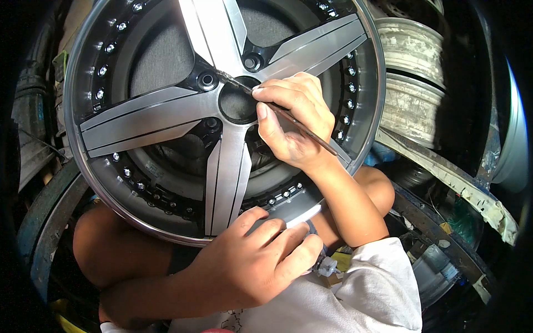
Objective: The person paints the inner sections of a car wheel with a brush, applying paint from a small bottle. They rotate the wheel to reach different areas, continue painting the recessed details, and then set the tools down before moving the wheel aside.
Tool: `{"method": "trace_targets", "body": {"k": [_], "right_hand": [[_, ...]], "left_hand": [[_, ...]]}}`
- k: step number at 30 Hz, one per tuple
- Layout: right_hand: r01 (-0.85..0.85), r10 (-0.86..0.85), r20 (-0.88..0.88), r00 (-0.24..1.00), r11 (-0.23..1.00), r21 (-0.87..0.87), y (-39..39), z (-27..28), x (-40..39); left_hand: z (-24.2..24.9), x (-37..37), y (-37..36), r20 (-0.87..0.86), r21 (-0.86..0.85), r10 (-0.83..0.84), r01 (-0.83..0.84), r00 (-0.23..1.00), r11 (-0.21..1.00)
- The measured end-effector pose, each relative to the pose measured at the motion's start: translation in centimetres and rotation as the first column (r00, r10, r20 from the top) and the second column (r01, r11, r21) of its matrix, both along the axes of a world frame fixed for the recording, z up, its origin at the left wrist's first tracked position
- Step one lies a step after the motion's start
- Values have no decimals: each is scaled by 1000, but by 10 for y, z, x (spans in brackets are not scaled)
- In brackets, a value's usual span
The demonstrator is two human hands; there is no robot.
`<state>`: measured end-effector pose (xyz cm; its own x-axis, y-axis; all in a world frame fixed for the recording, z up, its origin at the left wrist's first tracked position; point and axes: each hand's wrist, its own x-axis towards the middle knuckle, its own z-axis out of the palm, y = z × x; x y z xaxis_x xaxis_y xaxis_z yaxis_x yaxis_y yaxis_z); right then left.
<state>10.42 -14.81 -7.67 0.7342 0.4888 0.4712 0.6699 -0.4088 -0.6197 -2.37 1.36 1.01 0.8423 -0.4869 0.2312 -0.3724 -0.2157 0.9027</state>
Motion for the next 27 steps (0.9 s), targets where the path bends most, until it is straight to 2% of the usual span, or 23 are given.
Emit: {"method": "trace_targets", "body": {"k": [27], "right_hand": [[10,-11,23,1000,1000,16,1,-1,0]], "left_hand": [[2,-1,0,-17,-2,-3,3,1000,1000]]}}
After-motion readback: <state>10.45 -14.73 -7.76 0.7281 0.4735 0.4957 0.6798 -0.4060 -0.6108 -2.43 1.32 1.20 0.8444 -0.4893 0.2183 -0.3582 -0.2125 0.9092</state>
